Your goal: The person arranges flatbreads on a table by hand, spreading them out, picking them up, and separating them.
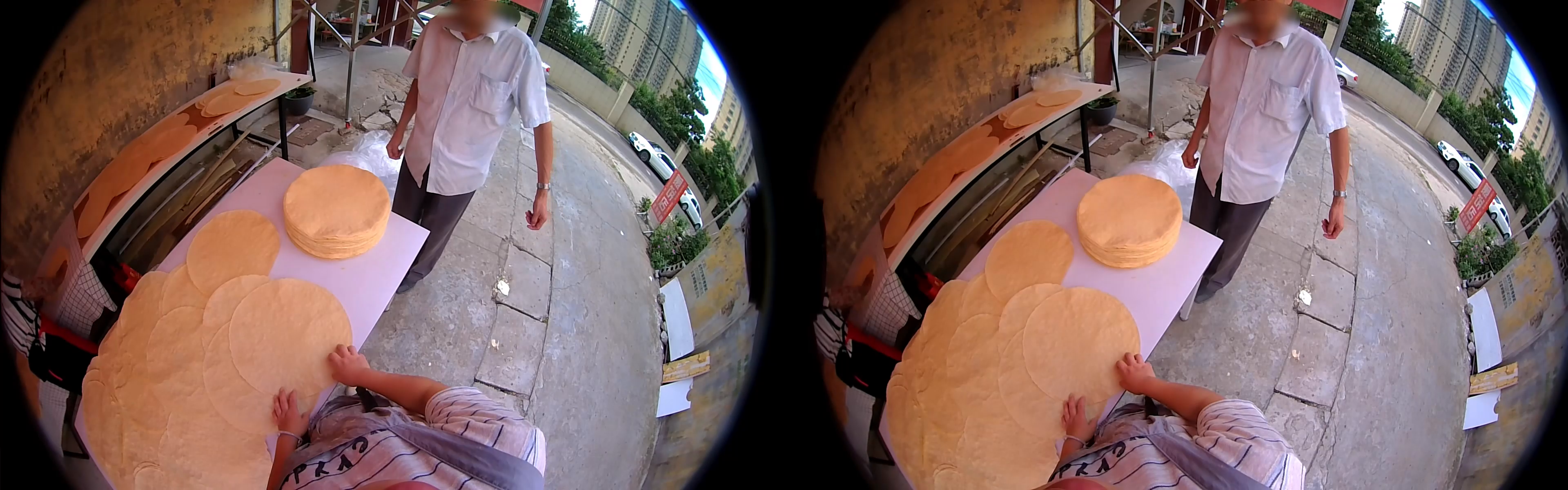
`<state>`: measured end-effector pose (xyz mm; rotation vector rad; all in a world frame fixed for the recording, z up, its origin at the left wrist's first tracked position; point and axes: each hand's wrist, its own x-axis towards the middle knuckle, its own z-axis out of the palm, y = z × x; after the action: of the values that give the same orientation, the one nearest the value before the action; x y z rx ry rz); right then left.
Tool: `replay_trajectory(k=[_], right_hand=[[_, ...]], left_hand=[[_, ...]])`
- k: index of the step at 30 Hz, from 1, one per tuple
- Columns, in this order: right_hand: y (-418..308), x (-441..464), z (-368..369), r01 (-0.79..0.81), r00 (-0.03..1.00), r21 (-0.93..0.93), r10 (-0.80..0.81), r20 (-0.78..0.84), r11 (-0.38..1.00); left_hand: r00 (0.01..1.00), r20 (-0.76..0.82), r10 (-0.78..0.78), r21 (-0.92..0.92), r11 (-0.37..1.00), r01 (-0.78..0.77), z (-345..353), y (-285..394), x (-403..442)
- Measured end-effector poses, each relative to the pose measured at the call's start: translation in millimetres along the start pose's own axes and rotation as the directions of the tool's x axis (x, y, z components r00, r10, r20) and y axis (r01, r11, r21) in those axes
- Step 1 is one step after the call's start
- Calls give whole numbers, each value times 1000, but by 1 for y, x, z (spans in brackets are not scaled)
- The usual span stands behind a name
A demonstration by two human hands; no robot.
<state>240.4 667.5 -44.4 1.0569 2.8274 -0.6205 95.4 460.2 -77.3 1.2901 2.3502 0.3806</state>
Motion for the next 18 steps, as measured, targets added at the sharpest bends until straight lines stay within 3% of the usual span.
replay_trajectory(k=[18], right_hand=[[2, 1, 1, 5, 1000, -27, -5, 10, 1000]], left_hand=[[1000, -21, -11, -9, 1000, 11, 1, 4, -1]])
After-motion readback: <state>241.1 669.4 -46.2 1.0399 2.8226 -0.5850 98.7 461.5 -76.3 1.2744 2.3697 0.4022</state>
